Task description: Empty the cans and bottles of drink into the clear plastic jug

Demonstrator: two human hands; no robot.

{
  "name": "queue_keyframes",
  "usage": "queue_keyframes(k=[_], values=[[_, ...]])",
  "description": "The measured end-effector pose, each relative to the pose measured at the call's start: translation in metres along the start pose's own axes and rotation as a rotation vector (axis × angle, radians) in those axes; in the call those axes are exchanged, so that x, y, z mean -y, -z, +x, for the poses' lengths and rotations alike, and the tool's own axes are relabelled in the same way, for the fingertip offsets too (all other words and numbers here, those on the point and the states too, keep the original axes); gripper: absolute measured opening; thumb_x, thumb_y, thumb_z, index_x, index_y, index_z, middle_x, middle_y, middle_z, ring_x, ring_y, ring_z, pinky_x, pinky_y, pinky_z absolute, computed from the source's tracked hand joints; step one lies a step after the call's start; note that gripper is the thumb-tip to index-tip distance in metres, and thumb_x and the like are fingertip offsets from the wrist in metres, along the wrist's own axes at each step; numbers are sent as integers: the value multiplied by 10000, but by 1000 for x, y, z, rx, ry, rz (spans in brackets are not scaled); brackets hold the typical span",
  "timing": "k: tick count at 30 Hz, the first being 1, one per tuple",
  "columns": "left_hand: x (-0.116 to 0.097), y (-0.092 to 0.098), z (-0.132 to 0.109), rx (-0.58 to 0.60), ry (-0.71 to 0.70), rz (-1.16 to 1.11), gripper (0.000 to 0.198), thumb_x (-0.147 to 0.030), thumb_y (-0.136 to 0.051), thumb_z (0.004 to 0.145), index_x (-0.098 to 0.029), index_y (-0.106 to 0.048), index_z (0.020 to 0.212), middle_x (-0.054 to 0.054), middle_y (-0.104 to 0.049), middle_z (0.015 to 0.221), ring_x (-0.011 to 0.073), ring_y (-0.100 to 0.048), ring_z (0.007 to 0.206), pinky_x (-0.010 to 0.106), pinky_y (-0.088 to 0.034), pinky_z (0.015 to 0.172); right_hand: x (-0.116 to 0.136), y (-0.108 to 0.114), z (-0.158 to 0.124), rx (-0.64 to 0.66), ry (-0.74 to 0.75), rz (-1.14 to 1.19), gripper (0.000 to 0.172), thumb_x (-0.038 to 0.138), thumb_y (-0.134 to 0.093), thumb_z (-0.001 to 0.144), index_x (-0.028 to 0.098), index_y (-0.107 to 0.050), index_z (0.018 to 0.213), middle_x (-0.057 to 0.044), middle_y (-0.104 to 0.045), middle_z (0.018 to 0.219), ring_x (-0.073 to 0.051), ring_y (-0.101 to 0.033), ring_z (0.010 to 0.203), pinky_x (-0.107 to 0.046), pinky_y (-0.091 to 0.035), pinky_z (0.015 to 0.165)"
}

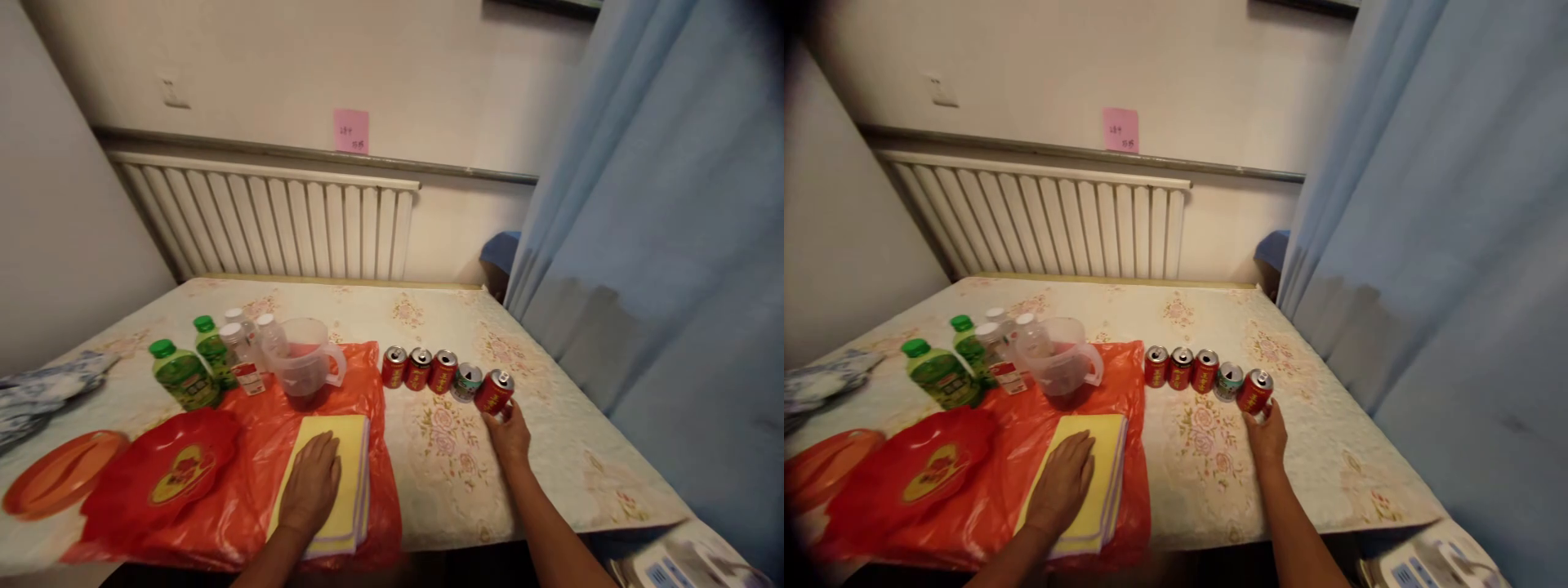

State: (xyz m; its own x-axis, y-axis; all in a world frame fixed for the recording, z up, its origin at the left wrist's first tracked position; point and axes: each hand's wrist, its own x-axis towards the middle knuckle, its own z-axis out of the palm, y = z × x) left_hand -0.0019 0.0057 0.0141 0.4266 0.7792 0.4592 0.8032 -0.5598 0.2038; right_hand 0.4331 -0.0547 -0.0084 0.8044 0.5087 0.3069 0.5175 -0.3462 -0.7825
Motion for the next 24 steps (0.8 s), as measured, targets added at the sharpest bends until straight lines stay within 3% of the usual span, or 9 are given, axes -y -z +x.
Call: queue_keyframes(k=[5, 11, 15, 19, 24], values=[[-5, 4, -4, 12, 50, -42, 323, -227, -437, 890, -185, -626, 1148, 116, -643, 1240, 279, -560, 1187, 483, -437, 1023, 3, 7, -21, -10, -75, 3, 837, 580, -611, 644, 95, -472, 1311, -158, -667, 1084, -285, -643, 921, -380, -478, 817], [-10, 8, -8, 48, 99, -73, 335, -173, -434, 871, -185, -611, 1155, 121, -626, 1258, 270, -536, 1210, 476, -415, 1050, 14, 16, -65, 79, -84, -2, 717, 590, -510, 689, 117, -548, 1226, -158, -689, 1060, -294, -653, 940, -409, -471, 892], [-12, 10, -11, 63, 120, -96, 336, -160, -449, 855, -173, -610, 1150, 129, -619, 1263, 280, -520, 1228, 485, -392, 1074, 24, 19, -94, 144, -58, -73, 624, 556, -486, 702, 143, -589, 1160, -148, -707, 1014, -311, -661, 927, -408, -483, 861], [-12, 11, -13, 75, 141, -132, 346, -157, -437, 858, -179, -600, 1163, 129, -602, 1282, 282, -505, 1244, 494, -369, 1092, 33, 19, -112, 165, -1, -153, 515, 521, -451, 732, 184, -629, 1079, -139, -712, 971, -328, -662, 908, -416, -494, 805], [-11, 11, -13, 103, 162, -195, 361, -148, -427, 854, -168, -601, 1170, 138, -587, 1302, 282, -473, 1273, 483, -333, 1121, 33, 14, -117, 207, 176, -231, 419, 455, -424, 777, 182, -655, 996, -170, -698, 1009, -339, -644, 952, -428, -484, 833]])
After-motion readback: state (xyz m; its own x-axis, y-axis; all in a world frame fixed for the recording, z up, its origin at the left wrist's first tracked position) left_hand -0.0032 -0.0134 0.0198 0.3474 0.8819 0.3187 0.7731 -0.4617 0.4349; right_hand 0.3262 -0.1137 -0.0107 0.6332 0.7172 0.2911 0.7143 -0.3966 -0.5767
